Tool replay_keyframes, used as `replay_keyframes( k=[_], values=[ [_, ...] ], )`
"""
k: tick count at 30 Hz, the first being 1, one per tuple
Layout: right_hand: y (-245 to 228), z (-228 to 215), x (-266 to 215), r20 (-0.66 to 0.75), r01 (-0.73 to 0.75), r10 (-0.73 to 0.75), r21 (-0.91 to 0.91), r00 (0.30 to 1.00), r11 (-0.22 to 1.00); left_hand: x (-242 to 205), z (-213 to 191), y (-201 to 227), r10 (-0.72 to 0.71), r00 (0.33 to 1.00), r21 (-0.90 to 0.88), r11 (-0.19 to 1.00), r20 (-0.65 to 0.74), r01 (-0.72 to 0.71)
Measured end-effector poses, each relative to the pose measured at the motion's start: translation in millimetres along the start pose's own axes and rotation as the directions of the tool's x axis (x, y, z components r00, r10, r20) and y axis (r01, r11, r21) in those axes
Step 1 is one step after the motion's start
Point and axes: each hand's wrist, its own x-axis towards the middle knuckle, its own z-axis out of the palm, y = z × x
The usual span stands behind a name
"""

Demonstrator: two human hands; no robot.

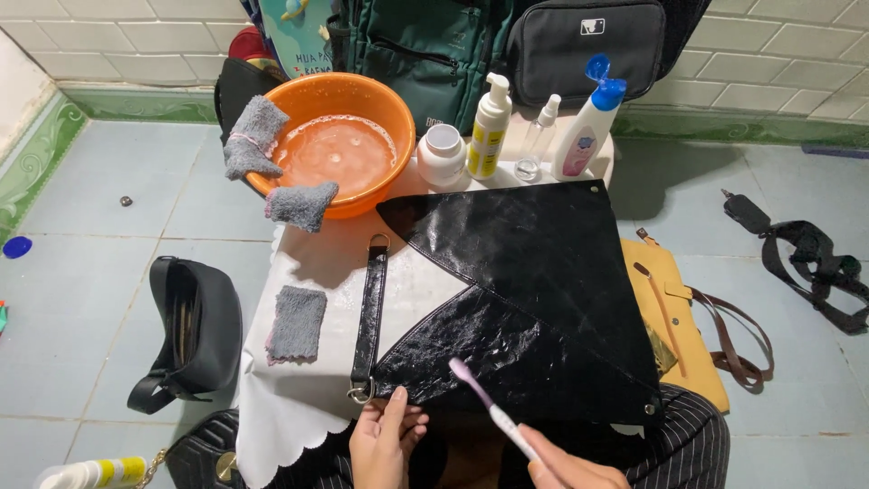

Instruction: Scrubbing a black leather piece with a toothbrush and cleaning solution to remove dirt or apply treatment.

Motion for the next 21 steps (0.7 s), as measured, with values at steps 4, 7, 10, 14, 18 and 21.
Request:
replay_keyframes(
  k=[4,7,10,14,18,21],
  values=[
    [-16,-9,11,-0.01,-0.068,0.068,-0.026,0.998,0.997,7,-5,-8,0.019,1.0,-0.025,1.0,0.006,-0.019],
    [3,6,-1,0.061,-0.001,0.001,0.004,0.998,1.0,6,-6,-5,0.011,1.0,-0.044,0.999,-0.002,-0.011],
    [-20,1,11,0.037,0.02,-0.019,-0.047,0.999,0.999,4,-7,3,0.028,1.0,-0.049,0.998,0.0,-0.028],
    [-30,9,11,0.23,0.095,-0.097,0.017,0.968,0.995,13,-19,4,0.139,0.99,-0.113,0.984,-0.004,-0.138],
    [-62,6,27,0.103,-0.004,0.018,-0.134,0.994,0.991,4,-17,17,0.265,0.964,-0.025,0.964,0.013,-0.264],
    [-66,13,27,0.179,-0.033,0.074,-0.223,0.981,0.974,4,-20,21,0.273,0.962,0.027,0.961,0.027,-0.274]
  ],
)
